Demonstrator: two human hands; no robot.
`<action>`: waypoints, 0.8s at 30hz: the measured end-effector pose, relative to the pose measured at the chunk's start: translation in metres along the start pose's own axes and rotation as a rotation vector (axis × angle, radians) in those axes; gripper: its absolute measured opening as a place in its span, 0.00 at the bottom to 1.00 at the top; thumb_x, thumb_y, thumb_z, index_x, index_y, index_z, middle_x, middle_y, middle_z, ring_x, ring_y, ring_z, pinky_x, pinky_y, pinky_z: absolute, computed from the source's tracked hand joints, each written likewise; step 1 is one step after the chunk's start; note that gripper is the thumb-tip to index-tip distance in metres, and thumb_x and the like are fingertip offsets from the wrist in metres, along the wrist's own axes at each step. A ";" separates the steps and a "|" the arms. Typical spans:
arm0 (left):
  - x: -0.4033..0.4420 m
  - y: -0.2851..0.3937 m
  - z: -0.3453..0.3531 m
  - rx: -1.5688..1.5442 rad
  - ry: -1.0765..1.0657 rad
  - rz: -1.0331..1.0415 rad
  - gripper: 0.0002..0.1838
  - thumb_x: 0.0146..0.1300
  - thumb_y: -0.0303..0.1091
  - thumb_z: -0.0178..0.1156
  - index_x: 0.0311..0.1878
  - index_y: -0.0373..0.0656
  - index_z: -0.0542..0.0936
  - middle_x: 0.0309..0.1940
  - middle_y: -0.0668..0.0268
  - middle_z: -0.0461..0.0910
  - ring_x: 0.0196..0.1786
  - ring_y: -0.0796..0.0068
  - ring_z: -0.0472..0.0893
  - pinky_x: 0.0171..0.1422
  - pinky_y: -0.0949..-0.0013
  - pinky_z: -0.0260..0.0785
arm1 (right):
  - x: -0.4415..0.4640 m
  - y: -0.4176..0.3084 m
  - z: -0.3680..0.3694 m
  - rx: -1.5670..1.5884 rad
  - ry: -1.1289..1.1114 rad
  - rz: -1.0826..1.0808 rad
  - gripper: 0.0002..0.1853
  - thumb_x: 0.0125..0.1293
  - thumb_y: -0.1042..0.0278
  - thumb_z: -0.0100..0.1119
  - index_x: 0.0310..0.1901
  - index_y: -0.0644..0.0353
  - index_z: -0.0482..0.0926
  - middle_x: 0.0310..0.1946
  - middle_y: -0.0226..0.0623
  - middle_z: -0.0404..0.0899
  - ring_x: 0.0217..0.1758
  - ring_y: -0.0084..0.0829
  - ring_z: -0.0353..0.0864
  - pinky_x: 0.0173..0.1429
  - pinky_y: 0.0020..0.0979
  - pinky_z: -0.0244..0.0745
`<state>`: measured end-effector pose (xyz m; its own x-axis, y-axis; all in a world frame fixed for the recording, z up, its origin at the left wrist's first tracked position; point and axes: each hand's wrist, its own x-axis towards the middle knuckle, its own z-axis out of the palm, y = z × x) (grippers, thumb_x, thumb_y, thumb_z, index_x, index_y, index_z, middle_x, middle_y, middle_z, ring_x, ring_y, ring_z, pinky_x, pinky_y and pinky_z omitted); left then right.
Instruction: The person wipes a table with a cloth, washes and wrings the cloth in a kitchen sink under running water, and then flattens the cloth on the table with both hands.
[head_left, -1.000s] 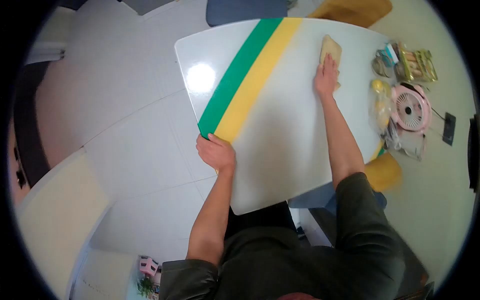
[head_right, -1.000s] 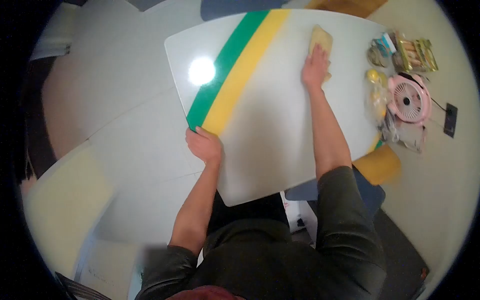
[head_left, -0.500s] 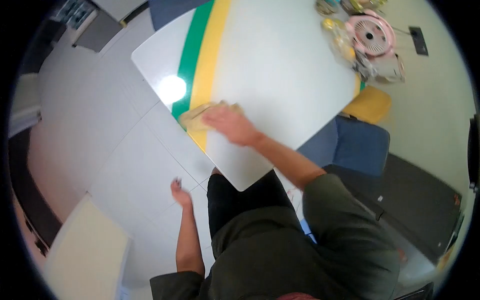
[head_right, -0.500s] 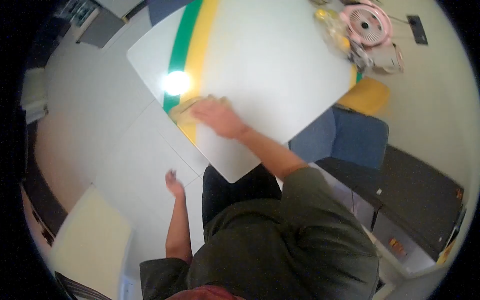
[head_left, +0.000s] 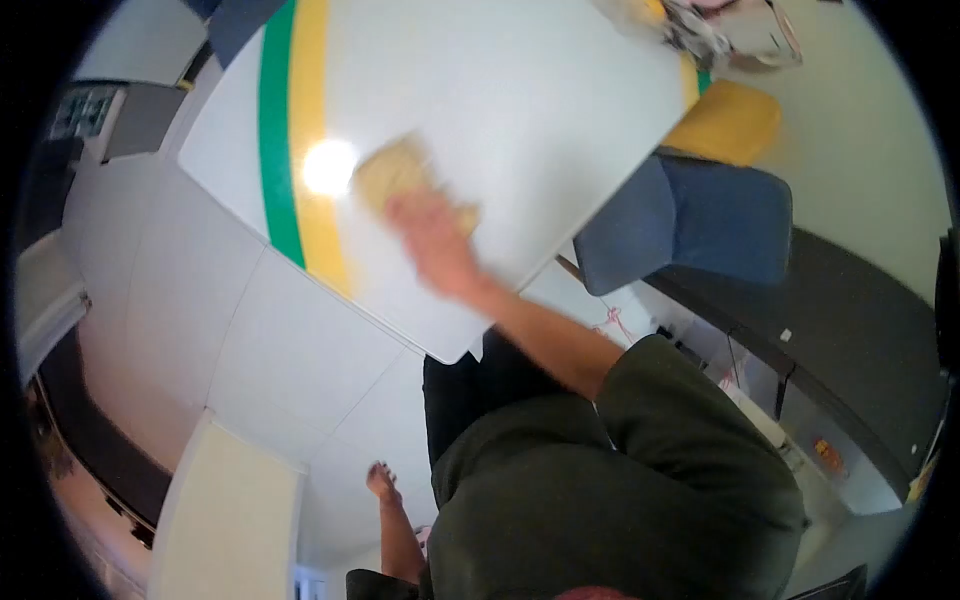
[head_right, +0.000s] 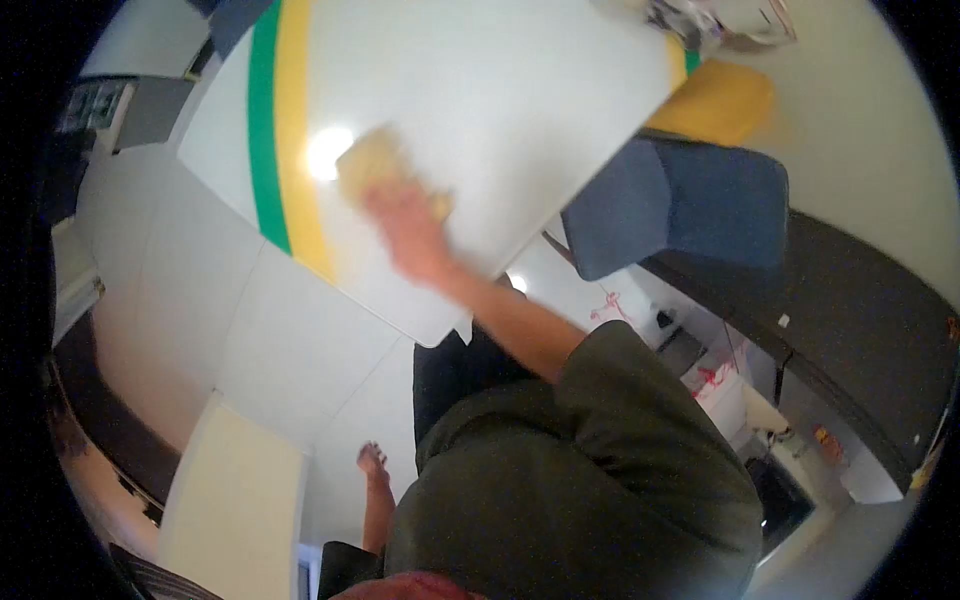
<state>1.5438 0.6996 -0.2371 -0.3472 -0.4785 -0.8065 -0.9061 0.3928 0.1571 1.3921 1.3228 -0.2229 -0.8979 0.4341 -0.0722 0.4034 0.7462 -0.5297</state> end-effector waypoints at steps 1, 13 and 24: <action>0.004 0.026 0.015 0.046 -0.051 0.129 0.17 0.75 0.40 0.60 0.60 0.42 0.80 0.48 0.65 0.85 0.42 0.73 0.80 0.39 0.67 0.74 | -0.037 -0.027 -0.002 0.178 -0.046 -0.125 0.35 0.68 0.77 0.54 0.78 0.55 0.67 0.74 0.46 0.69 0.80 0.51 0.63 0.87 0.55 0.48; -0.087 0.122 0.065 0.278 -0.112 0.487 0.16 0.75 0.38 0.63 0.59 0.41 0.81 0.46 0.69 0.85 0.43 0.78 0.79 0.38 0.72 0.72 | -0.017 0.336 -0.171 -0.120 0.293 0.066 0.26 0.74 0.72 0.47 0.73 0.56 0.72 0.72 0.46 0.73 0.77 0.50 0.67 0.83 0.49 0.58; -0.182 0.059 0.057 0.344 -0.081 0.306 0.15 0.70 0.35 0.66 0.57 0.41 0.83 0.39 0.68 0.83 0.39 0.76 0.81 0.35 0.70 0.76 | -0.073 0.182 -0.089 0.095 0.220 0.210 0.36 0.70 0.78 0.51 0.80 0.55 0.62 0.78 0.47 0.66 0.83 0.53 0.58 0.87 0.56 0.45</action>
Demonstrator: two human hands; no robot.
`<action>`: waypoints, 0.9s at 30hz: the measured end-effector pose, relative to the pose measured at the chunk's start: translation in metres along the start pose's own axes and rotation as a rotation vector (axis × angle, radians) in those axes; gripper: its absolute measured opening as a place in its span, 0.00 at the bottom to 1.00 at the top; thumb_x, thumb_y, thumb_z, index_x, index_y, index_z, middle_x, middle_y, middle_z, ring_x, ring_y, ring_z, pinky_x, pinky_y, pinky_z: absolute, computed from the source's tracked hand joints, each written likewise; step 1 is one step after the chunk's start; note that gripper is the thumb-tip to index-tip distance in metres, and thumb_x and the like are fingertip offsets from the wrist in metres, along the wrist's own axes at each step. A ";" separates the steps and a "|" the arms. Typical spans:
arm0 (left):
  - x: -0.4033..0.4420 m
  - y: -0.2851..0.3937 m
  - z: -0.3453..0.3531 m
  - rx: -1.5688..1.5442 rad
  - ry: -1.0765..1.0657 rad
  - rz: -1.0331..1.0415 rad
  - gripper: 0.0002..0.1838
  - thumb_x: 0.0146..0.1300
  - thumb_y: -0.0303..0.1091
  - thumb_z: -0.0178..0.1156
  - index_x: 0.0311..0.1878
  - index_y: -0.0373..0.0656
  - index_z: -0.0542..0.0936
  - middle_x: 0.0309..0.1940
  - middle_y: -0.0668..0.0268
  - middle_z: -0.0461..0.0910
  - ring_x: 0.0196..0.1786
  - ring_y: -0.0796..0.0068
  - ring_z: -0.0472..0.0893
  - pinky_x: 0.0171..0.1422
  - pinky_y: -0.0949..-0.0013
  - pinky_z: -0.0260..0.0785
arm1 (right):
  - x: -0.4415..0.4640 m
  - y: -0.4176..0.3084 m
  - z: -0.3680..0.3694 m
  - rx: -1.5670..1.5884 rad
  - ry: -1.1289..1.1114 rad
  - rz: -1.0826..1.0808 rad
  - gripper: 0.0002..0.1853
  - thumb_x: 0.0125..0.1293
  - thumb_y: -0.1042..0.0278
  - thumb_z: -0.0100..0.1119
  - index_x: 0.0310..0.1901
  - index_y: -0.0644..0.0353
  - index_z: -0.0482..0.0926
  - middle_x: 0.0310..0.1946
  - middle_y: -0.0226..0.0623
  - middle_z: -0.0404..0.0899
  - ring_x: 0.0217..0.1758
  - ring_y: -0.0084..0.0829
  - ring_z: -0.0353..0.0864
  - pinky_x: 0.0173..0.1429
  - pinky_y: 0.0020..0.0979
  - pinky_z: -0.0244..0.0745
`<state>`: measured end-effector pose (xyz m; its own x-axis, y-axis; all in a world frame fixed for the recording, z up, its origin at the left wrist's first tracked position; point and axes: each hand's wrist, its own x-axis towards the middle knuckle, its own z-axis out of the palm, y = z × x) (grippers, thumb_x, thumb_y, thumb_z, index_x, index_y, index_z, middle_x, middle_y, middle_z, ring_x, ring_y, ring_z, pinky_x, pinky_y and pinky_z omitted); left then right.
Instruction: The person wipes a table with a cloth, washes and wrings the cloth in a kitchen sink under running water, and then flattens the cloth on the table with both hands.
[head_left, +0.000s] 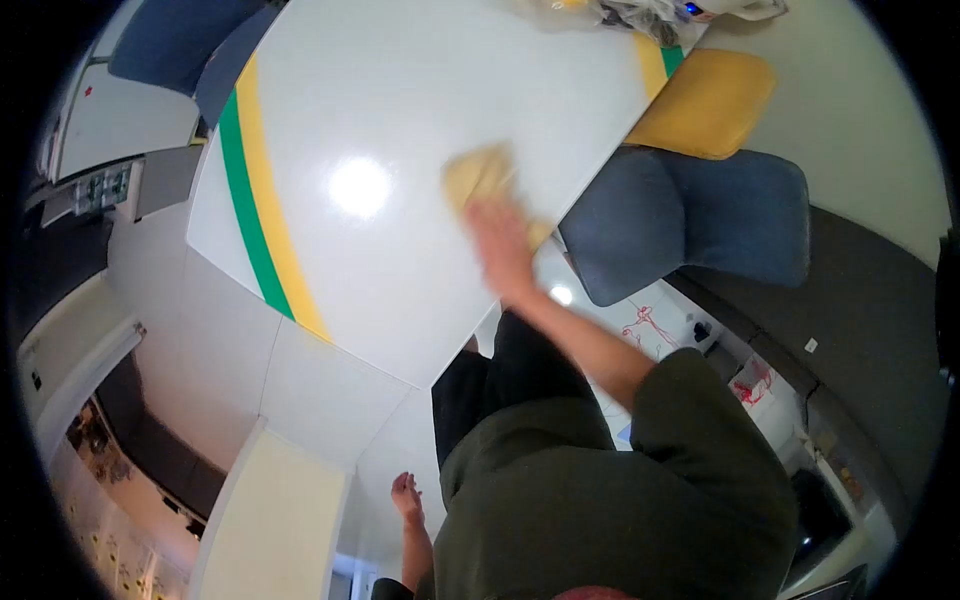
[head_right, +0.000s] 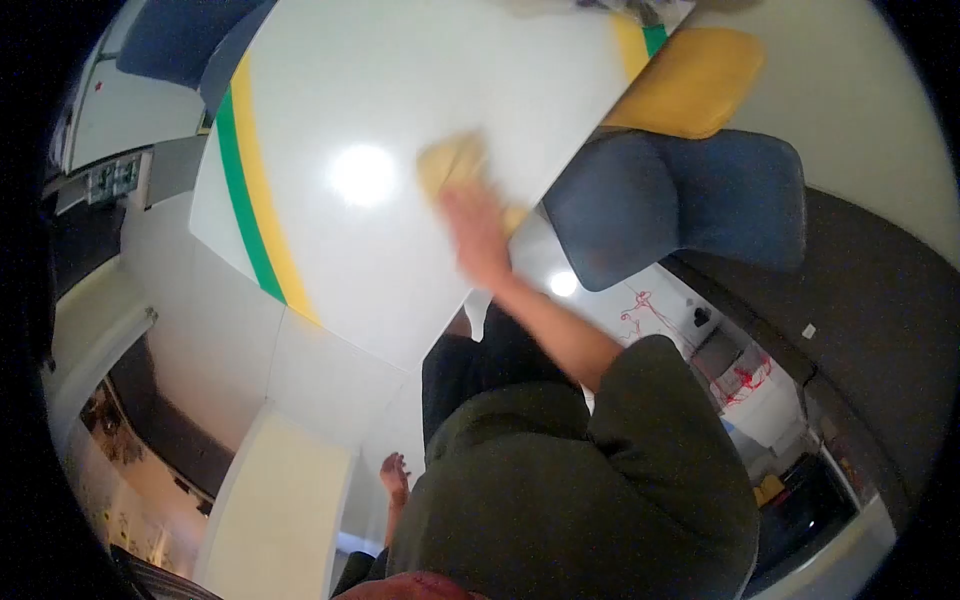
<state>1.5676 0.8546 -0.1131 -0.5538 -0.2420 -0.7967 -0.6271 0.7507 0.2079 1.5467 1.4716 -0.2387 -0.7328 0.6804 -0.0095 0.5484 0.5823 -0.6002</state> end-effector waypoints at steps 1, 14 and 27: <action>0.002 0.010 0.005 0.053 0.000 0.006 0.13 0.72 0.35 0.65 0.56 0.41 0.83 0.41 0.68 0.85 0.40 0.77 0.81 0.36 0.70 0.76 | -0.036 -0.039 0.011 0.059 -0.269 -0.069 0.37 0.67 0.79 0.51 0.80 0.57 0.62 0.78 0.45 0.65 0.85 0.50 0.57 0.88 0.54 0.45; -0.022 0.003 -0.004 -0.082 0.146 -0.008 0.14 0.73 0.38 0.65 0.56 0.44 0.83 0.42 0.70 0.85 0.42 0.78 0.81 0.37 0.72 0.74 | 0.006 0.042 -0.041 -0.133 -0.159 -0.177 0.28 0.73 0.76 0.50 0.75 0.58 0.69 0.76 0.45 0.68 0.82 0.49 0.61 0.87 0.51 0.48; 0.017 -0.135 -0.025 -0.200 0.007 -0.094 0.13 0.73 0.36 0.65 0.57 0.42 0.83 0.44 0.69 0.86 0.41 0.78 0.82 0.38 0.71 0.76 | 0.004 -0.124 0.096 -0.185 0.041 -0.032 0.38 0.71 0.72 0.58 0.82 0.60 0.58 0.83 0.45 0.57 0.85 0.56 0.51 0.87 0.56 0.43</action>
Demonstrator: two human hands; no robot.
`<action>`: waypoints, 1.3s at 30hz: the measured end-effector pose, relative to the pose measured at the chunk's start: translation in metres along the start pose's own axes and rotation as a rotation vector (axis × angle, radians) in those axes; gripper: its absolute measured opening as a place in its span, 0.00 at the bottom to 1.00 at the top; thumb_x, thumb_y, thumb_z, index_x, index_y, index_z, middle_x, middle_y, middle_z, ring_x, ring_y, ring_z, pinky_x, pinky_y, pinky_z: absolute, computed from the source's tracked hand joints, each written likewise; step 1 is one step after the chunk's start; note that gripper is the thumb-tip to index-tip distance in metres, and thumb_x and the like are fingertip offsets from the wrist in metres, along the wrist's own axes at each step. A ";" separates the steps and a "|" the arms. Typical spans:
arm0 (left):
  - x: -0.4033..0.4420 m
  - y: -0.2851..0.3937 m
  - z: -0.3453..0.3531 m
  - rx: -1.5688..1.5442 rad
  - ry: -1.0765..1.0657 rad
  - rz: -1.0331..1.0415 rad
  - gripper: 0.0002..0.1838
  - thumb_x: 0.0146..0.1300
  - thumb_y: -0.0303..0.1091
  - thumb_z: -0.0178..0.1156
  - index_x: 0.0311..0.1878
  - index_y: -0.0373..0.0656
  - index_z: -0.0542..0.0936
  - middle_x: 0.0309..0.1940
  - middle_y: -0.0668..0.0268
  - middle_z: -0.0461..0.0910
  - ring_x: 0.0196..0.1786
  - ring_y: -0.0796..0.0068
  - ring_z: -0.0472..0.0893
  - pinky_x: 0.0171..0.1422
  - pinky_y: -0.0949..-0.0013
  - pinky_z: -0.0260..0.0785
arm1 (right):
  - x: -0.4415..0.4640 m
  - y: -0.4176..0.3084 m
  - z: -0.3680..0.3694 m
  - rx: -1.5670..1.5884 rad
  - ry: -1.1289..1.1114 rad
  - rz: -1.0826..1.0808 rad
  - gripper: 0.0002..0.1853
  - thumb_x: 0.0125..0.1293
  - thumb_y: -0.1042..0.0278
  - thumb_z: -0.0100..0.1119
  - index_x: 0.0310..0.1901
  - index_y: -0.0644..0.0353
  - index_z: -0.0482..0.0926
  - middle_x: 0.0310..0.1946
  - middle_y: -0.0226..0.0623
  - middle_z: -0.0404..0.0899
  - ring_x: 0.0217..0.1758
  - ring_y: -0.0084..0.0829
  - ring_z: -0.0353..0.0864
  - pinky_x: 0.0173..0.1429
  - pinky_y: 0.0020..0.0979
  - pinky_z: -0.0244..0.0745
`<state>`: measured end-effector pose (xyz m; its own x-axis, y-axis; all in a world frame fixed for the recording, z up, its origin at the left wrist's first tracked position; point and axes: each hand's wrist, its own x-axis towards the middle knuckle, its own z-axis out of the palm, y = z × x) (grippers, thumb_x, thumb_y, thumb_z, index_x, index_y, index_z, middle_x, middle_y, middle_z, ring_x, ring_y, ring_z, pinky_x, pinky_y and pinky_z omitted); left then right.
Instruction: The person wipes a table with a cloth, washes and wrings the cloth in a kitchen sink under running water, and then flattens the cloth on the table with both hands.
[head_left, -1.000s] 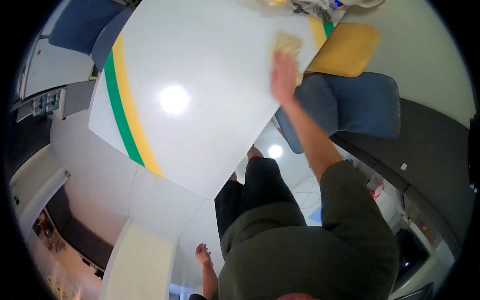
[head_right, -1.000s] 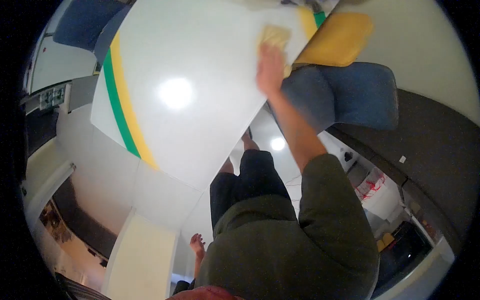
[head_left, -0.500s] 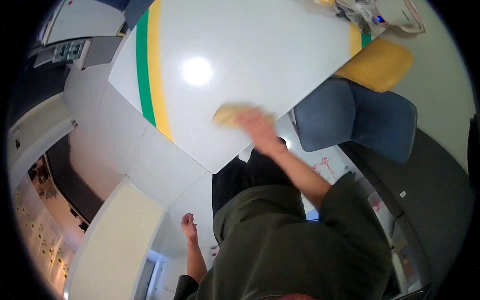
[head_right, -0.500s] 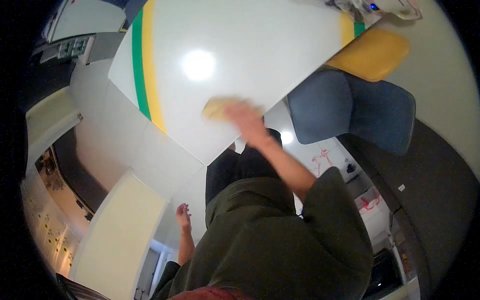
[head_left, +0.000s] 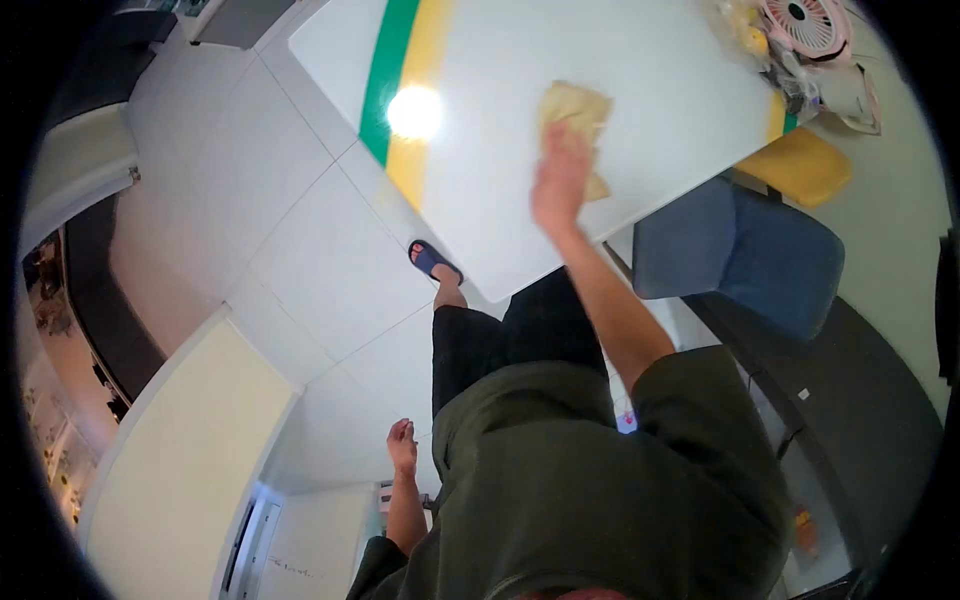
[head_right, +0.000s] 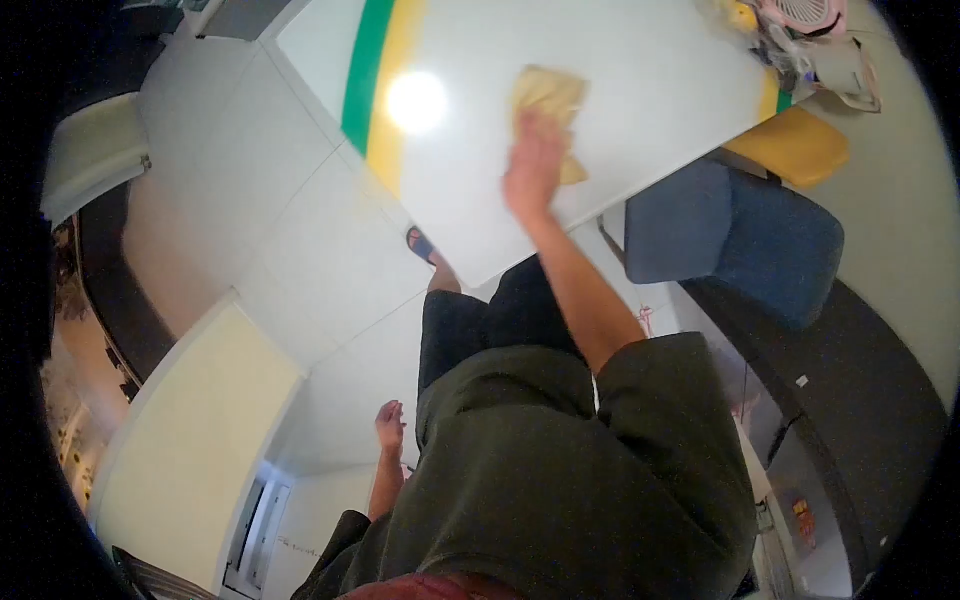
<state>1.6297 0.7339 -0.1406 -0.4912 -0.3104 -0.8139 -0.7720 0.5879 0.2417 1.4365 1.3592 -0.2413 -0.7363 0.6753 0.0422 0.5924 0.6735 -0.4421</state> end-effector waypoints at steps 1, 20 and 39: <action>0.014 -0.001 -0.016 0.012 -0.026 0.016 0.13 0.74 0.37 0.64 0.57 0.42 0.83 0.45 0.69 0.86 0.42 0.78 0.82 0.39 0.71 0.76 | -0.024 -0.046 0.008 0.010 -0.048 -0.072 0.38 0.71 0.72 0.58 0.82 0.59 0.58 0.83 0.43 0.57 0.85 0.55 0.51 0.87 0.55 0.43; 0.200 -0.028 -0.209 -0.453 0.079 -0.097 0.16 0.73 0.42 0.65 0.56 0.43 0.83 0.48 0.66 0.87 0.45 0.73 0.83 0.42 0.66 0.78 | -0.065 -0.042 0.083 -0.186 0.247 0.417 0.36 0.77 0.59 0.51 0.81 0.67 0.57 0.82 0.56 0.57 0.83 0.62 0.53 0.86 0.55 0.42; 0.375 0.586 -0.363 0.055 0.002 0.599 0.21 0.75 0.46 0.66 0.58 0.39 0.81 0.44 0.68 0.83 0.46 0.77 0.81 0.43 0.70 0.76 | 0.211 -0.330 0.145 0.110 -0.069 -0.057 0.33 0.74 0.74 0.51 0.80 0.54 0.64 0.81 0.42 0.62 0.85 0.49 0.56 0.87 0.49 0.49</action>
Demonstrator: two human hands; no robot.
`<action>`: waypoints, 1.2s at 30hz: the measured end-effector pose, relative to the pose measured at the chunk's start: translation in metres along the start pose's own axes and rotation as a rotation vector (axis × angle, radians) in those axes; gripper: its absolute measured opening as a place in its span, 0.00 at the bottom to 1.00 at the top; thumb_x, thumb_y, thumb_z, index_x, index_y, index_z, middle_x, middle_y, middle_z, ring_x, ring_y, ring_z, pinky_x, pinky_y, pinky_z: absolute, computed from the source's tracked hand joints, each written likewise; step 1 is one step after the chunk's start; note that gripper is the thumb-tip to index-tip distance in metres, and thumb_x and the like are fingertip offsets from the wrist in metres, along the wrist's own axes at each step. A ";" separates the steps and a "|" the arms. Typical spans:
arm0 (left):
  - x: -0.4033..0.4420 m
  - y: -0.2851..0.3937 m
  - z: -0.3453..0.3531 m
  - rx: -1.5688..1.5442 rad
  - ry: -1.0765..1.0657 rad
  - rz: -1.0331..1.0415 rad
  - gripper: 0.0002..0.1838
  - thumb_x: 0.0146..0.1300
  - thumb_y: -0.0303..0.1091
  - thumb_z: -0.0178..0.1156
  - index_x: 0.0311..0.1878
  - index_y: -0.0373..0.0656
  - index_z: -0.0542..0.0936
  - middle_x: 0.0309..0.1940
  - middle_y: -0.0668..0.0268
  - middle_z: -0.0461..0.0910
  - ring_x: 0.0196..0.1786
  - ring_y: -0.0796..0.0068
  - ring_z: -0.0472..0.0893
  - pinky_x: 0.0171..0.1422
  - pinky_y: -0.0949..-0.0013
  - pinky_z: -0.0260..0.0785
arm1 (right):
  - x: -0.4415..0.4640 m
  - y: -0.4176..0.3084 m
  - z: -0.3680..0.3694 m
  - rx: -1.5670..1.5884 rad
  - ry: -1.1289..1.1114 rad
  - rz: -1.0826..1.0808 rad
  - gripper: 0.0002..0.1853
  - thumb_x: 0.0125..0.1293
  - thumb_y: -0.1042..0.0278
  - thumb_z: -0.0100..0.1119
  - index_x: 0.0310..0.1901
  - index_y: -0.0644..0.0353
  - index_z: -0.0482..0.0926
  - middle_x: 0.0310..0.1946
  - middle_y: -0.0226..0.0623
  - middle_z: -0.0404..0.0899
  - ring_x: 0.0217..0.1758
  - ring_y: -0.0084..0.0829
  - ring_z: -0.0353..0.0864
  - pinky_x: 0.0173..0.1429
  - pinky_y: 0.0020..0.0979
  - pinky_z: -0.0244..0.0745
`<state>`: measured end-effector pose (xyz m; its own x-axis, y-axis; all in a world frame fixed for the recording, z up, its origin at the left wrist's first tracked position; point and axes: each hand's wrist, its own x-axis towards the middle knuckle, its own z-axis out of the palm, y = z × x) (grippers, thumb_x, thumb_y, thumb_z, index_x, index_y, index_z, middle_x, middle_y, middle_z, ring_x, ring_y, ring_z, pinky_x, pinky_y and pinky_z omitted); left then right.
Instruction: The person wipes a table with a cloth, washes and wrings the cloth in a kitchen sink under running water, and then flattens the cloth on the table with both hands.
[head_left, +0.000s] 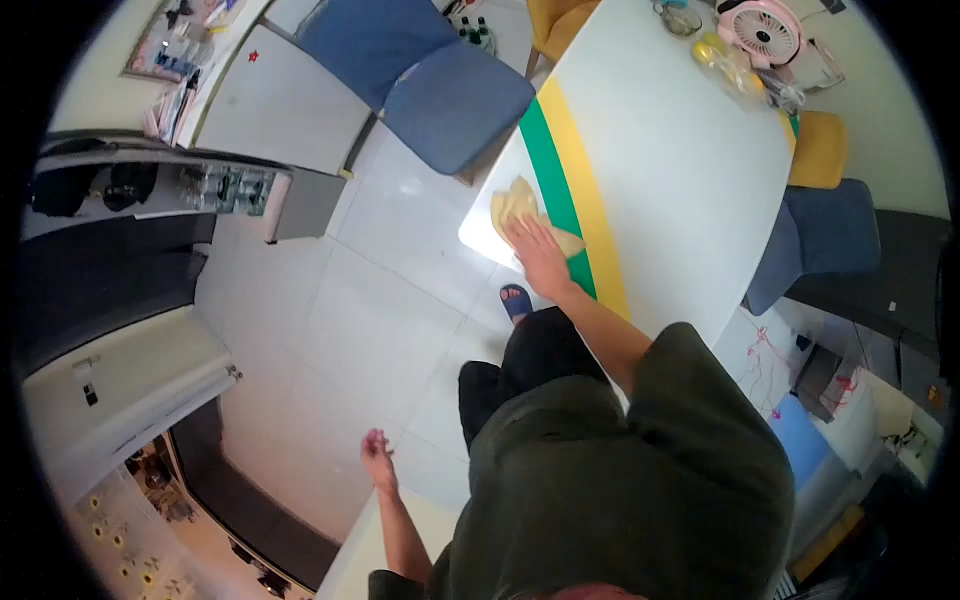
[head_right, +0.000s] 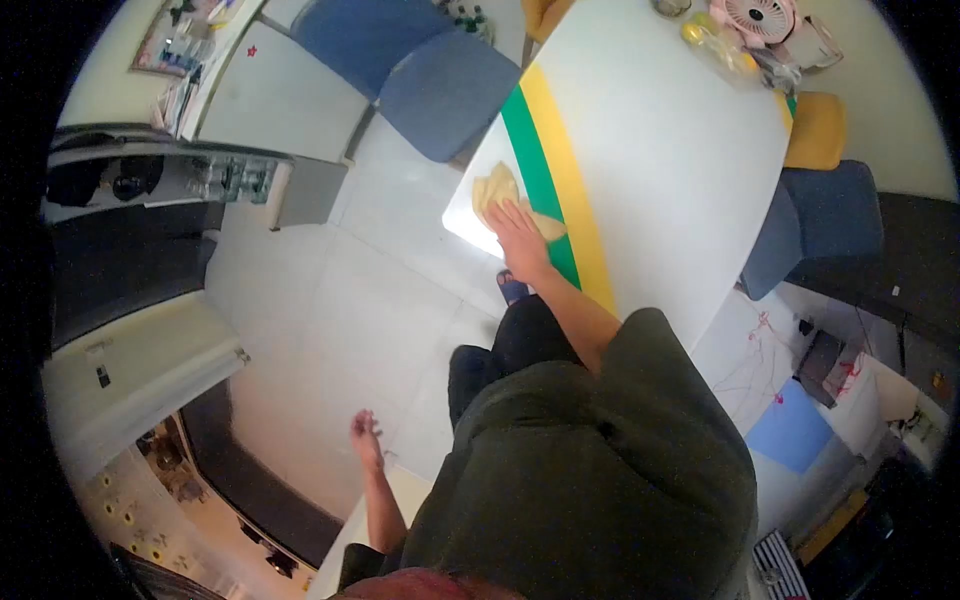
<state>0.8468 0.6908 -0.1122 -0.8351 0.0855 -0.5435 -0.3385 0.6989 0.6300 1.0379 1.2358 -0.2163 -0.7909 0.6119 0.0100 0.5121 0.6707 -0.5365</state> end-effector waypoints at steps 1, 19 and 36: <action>0.025 0.040 0.008 0.023 -0.007 0.048 0.22 0.75 0.46 0.66 0.59 0.38 0.80 0.44 0.68 0.83 0.46 0.77 0.81 0.43 0.70 0.76 | -0.011 0.023 0.002 -0.005 0.038 -0.034 0.33 0.73 0.76 0.49 0.80 0.54 0.64 0.81 0.41 0.62 0.85 0.48 0.56 0.87 0.49 0.49; 0.508 0.738 0.263 0.530 -0.110 1.306 0.53 0.61 0.50 0.78 0.81 0.36 0.60 0.75 0.49 0.68 0.74 0.54 0.69 0.77 0.53 0.63 | 0.116 0.003 0.016 -0.174 0.645 0.974 0.28 0.75 0.73 0.51 0.77 0.55 0.69 0.78 0.39 0.67 0.82 0.55 0.59 0.84 0.58 0.50; 0.582 0.888 0.421 0.798 -0.918 0.642 0.34 0.60 0.30 0.75 0.67 0.28 0.75 0.60 0.54 0.83 0.60 0.60 0.81 0.70 0.60 0.70 | 0.110 -0.022 0.069 -0.392 0.894 1.748 0.29 0.83 0.57 0.39 0.80 0.57 0.63 0.81 0.45 0.61 0.86 0.54 0.51 0.87 0.55 0.42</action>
<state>0.2430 1.6604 -0.1028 -0.0593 0.7617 -0.6452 0.5941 0.5464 0.5904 0.9168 1.2594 -0.2615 0.8473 0.4983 0.1838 0.5307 -0.8089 -0.2531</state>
